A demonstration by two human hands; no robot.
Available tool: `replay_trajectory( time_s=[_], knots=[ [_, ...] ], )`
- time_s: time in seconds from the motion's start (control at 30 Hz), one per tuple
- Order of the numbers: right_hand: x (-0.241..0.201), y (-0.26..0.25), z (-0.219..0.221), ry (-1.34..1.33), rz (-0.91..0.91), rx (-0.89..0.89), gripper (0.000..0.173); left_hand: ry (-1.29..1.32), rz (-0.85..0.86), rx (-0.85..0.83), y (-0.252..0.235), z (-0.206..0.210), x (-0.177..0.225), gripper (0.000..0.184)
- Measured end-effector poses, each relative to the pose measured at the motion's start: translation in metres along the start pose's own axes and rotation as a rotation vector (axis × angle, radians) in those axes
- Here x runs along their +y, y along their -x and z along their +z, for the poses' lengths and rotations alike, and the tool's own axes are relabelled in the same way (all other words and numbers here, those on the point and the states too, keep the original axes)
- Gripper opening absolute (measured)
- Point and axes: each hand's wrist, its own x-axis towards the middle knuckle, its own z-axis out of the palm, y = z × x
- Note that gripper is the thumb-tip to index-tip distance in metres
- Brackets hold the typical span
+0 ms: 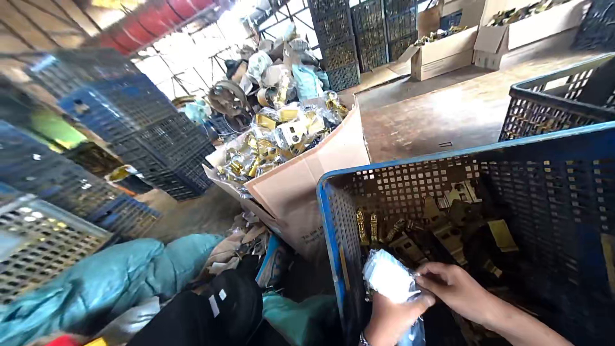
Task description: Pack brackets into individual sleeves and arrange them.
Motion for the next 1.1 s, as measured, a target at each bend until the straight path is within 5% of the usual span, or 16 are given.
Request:
replay_trajectory(
  time_s=[0.2, 0.27, 0.43, 0.53, 0.7, 0.83, 0.93, 1.03, 1.1],
  knots=[
    [0.009, 0.017, -0.004, -0.298, 0.081, -0.031, 0.006, 0.361, -0.307, -0.096, -0.003, 0.003, 0.019, 0.065],
    [0.012, 0.024, -0.012, -0.359, 0.045, -0.131, 0.005, 0.295, -0.259, -0.084, -0.004, -0.003, 0.015, 0.069],
    [0.009, 0.027, -0.014, -0.343, 0.14, 0.109, 0.012, 0.053, -0.083, -0.207, 0.002, -0.002, 0.005, 0.062],
    [0.014, 0.036, -0.021, -0.35, 0.117, -0.122, 0.004, 0.161, -0.169, -0.082, -0.006, -0.004, 0.018, 0.041],
    [0.019, 0.041, -0.019, -0.439, 0.161, -0.276, 0.011, 0.005, 0.016, -0.209, -0.001, -0.003, 0.003, 0.053],
    [0.031, 0.038, -0.01, -0.558, 0.238, -0.064, 0.018, -0.332, 0.173, 0.164, -0.025, -0.023, -0.019, 0.056],
    [0.025, 0.033, -0.003, -0.463, 0.26, 0.104, 0.029, -0.074, -0.075, 0.11, -0.015, -0.02, 0.002, 0.048],
    [0.017, 0.032, 0.001, -0.118, 0.02, -0.123, 0.033, 0.143, -0.345, -0.217, 0.007, 0.002, 0.015, 0.048],
    [0.012, 0.025, -0.013, -0.049, 0.028, -0.285, 0.035, 0.128, -0.33, -0.232, 0.004, 0.0, 0.011, 0.032]
  ],
)
